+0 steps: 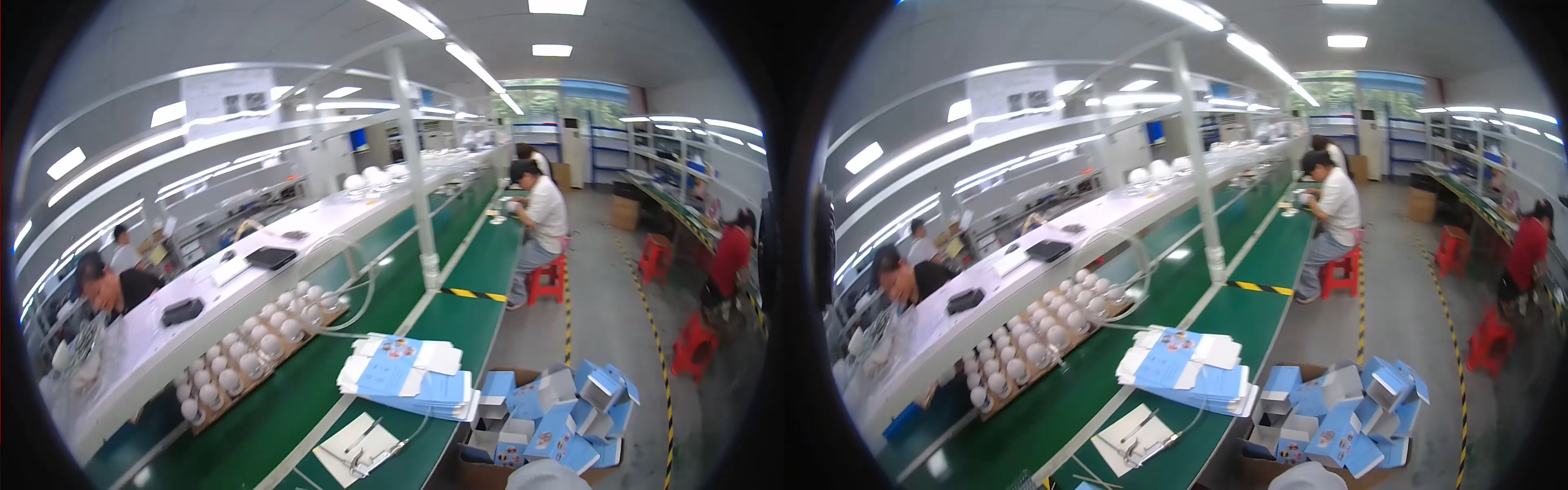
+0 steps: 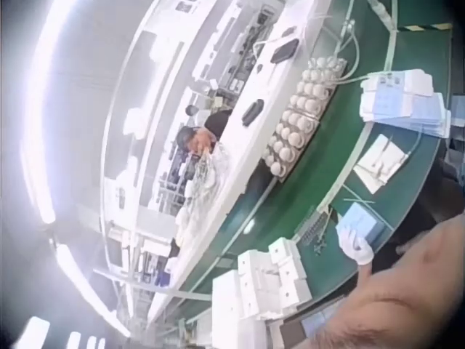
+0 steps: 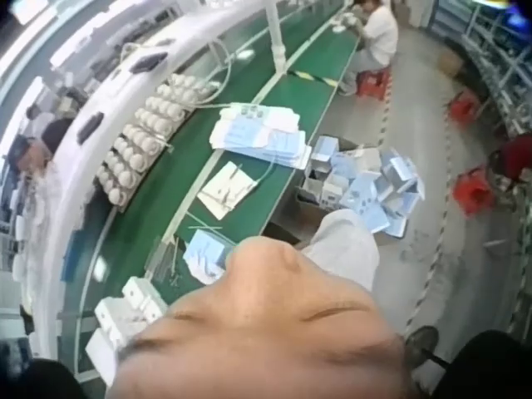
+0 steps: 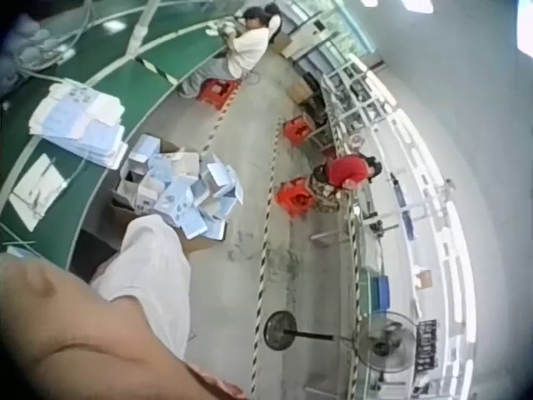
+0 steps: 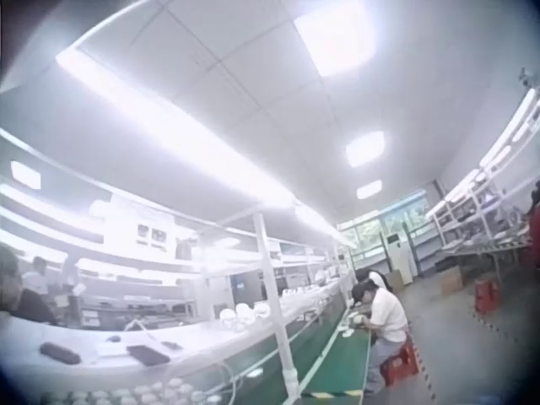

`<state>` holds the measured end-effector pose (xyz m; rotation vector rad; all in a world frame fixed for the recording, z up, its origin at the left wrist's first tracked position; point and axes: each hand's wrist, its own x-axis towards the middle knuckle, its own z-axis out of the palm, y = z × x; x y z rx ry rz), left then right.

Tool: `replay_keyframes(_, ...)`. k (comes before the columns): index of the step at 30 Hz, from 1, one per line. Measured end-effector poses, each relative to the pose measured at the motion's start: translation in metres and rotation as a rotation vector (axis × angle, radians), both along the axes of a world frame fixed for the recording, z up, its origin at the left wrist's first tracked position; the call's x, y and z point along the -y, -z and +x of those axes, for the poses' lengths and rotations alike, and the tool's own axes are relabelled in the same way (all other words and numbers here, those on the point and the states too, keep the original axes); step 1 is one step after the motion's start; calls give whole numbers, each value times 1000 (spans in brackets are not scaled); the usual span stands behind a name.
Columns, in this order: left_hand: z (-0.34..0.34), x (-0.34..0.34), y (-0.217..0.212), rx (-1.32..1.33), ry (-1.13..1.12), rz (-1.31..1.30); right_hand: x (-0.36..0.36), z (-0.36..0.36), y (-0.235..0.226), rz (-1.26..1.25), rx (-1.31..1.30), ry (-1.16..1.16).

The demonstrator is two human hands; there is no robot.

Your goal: The person assembles dome-shaped electronic devices and packages them into rigid boxes. The assembly involves manipulating printed circuit boards, screws, and protective foam with a manual assembly tool, a wooden stick, and a suction pen before placing the finished device into a box.

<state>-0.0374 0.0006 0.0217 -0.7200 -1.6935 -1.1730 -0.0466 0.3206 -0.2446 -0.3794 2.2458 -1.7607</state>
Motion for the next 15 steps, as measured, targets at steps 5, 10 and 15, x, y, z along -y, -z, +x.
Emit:
replay_keyframes(5, -7, 7, 3, -4, -9, -179, 23, -50, -10, -13, 57, -142)
replay_keyframes(10, 10, 10, 31, 285, -29, -25, 59, -87, -8, -28, 110, -253)
replay_keyframes(15, -9, 24, 44, 130, -36, -208, 125, -63, 34, -107, 237, -309)
